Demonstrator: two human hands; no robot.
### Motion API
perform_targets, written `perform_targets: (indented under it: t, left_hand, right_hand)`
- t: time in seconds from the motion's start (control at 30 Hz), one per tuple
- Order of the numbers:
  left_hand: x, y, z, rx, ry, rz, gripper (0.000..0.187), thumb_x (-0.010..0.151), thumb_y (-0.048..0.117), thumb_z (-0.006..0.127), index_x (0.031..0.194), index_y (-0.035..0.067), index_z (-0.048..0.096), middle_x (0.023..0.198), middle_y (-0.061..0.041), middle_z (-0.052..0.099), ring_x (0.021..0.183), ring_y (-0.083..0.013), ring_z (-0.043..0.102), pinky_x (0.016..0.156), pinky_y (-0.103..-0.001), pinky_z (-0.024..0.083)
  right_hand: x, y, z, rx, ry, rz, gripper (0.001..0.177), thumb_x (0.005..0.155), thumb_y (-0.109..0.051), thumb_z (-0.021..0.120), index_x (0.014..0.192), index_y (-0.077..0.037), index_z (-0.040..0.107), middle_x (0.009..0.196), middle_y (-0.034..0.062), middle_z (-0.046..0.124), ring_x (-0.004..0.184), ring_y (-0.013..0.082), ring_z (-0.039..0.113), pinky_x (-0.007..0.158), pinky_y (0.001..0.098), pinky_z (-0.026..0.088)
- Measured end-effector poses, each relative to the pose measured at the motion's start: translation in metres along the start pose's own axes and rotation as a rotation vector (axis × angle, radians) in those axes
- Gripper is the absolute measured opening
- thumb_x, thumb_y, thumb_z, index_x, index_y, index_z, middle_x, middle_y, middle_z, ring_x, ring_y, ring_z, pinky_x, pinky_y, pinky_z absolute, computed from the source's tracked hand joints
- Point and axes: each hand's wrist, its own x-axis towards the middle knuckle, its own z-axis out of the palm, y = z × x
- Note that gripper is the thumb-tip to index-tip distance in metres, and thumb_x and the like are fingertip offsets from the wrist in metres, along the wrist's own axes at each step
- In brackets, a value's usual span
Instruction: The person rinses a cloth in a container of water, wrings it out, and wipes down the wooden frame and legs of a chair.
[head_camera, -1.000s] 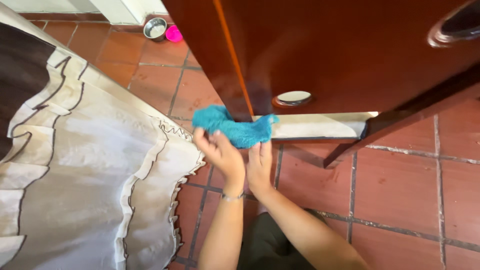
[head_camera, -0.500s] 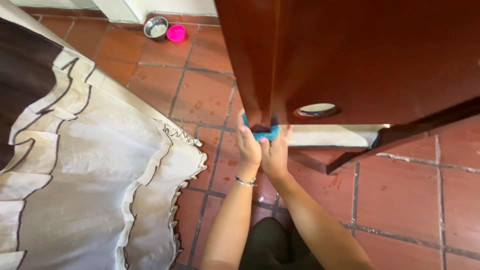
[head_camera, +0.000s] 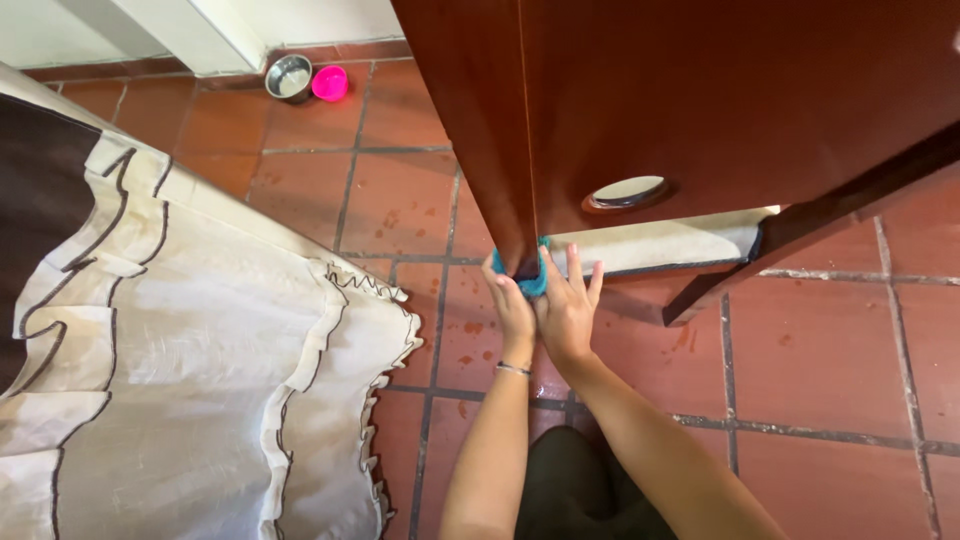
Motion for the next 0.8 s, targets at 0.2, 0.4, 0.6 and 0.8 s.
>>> perform_targets:
  t: [0.2, 0.4, 0.6, 0.8]
  left_hand:
    - [-0.042, -0.001, -0.008, 0.268, -0.017, -0.137, 0.080, 0.105, 0.060, 0.032, 0.158, 0.000, 0.026, 0.154, -0.018, 0.044, 0.137, -0.0291, 0.049, 0.113, -0.040, 0.039]
    - [-0.085, 0.005, -0.039, -0.030, -0.144, -0.319, 0.079, 0.106, 0.060, 0.030, 0.163, 0.007, 0.019, 0.167, -0.010, 0.028, 0.150, -0.0251, 0.033, 0.123, -0.038, 0.026]
    - [-0.132, 0.010, -0.015, 0.037, -0.384, -0.678, 0.076, 0.105, 0.061, 0.022, 0.154, 0.009, 0.048, 0.152, -0.009, 0.055, 0.136, -0.0205, 0.051, 0.113, -0.034, 0.038]
    - [-0.109, 0.018, 0.029, 0.289, -0.121, -0.073, 0.032, 0.108, 0.026, 0.057, 0.129, 0.002, 0.058, 0.135, -0.010, 0.061, 0.126, -0.0205, 0.058, 0.110, -0.035, 0.046]
  right_hand:
    - [-0.029, 0.011, -0.012, -0.038, -0.060, -0.074, 0.055, 0.091, -0.007, 0.067, 0.145, -0.007, 0.058, 0.136, 0.0097, 0.067, 0.144, 0.0385, 0.046, 0.122, 0.0659, 0.021]
    - [-0.087, 0.008, -0.032, 0.609, -0.476, 0.267, 0.053, 0.095, -0.004, 0.063, 0.146, -0.007, 0.051, 0.151, 0.0210, 0.048, 0.147, 0.0420, 0.032, 0.113, 0.0523, 0.035]
    - [-0.130, 0.088, -0.047, 0.891, -0.156, 0.631, 0.035, 0.086, 0.006, 0.076, 0.115, -0.008, 0.064, 0.113, 0.0087, 0.068, 0.102, 0.0201, 0.067, 0.088, 0.0347, 0.058]
    - [-0.080, 0.203, -0.108, 0.564, 0.531, 0.685, 0.022, 0.112, -0.014, 0.060, 0.133, -0.009, 0.056, 0.132, 0.0098, 0.043, 0.121, 0.0237, 0.049, 0.100, 0.0369, 0.049]
